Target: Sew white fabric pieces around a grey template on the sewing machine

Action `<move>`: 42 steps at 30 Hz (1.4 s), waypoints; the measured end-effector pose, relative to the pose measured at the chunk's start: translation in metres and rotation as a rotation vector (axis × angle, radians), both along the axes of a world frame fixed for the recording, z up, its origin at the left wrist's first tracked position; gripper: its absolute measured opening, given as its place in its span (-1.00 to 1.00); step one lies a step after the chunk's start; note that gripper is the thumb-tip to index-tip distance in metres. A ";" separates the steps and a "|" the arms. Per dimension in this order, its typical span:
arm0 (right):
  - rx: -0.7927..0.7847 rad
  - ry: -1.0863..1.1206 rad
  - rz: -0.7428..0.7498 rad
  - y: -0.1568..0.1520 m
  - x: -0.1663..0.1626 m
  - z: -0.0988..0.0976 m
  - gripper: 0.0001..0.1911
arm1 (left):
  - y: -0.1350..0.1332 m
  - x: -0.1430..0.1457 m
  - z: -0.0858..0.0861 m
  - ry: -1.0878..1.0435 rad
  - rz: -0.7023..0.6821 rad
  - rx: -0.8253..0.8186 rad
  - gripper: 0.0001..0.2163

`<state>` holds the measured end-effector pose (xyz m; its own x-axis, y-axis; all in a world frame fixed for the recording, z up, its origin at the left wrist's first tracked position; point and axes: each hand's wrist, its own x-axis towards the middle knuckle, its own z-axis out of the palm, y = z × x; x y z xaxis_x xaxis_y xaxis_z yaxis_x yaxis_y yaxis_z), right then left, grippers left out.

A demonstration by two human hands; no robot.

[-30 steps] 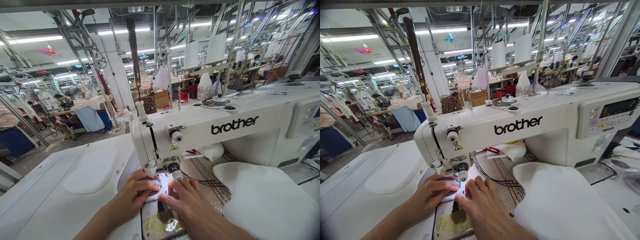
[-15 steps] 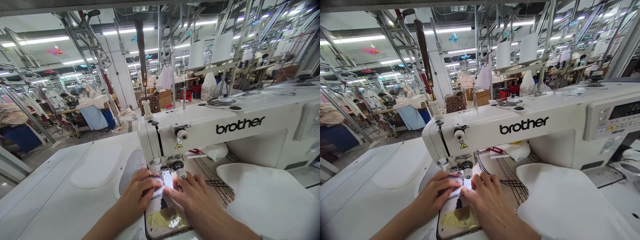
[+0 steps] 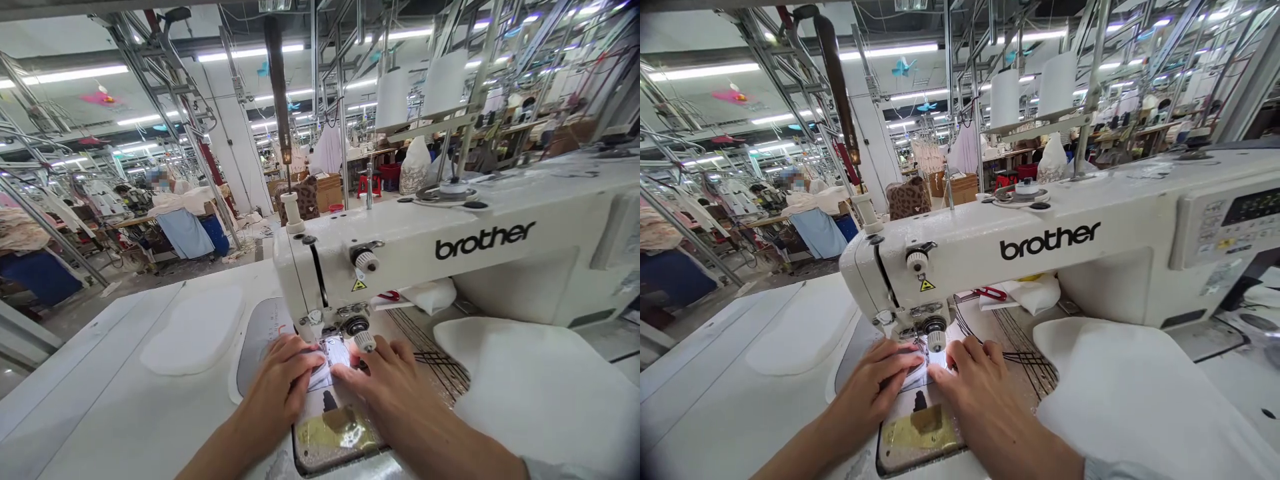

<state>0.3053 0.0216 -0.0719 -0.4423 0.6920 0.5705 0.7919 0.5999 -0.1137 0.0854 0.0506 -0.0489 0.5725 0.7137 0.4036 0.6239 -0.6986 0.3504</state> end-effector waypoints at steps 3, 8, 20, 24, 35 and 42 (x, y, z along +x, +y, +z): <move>0.002 0.024 0.016 -0.002 0.001 0.003 -0.62 | 0.000 -0.001 -0.004 -0.003 -0.011 0.023 -0.73; -0.027 0.031 0.027 -0.004 0.003 0.007 -0.68 | -0.002 -0.003 -0.005 -0.001 0.012 -0.010 -0.72; -0.048 -0.024 0.025 -0.007 0.003 0.011 -0.79 | -0.022 0.013 -0.030 -0.003 0.229 0.127 -0.71; -0.080 0.082 0.101 -0.008 0.001 0.004 -0.71 | -0.019 0.008 -0.015 0.166 0.160 0.043 -0.68; -0.115 0.093 0.088 -0.003 0.000 -0.002 -0.63 | -0.010 -0.005 0.008 0.175 -0.025 -0.051 -0.74; -0.118 0.071 0.082 -0.005 0.001 0.005 -0.68 | -0.018 0.005 -0.002 0.188 0.111 0.008 -0.72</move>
<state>0.3061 0.0168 -0.0664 -0.4612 0.7194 0.5193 0.7285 0.6411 -0.2411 0.0901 0.0328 -0.0507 0.5565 0.7738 0.3026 0.7508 -0.6243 0.2156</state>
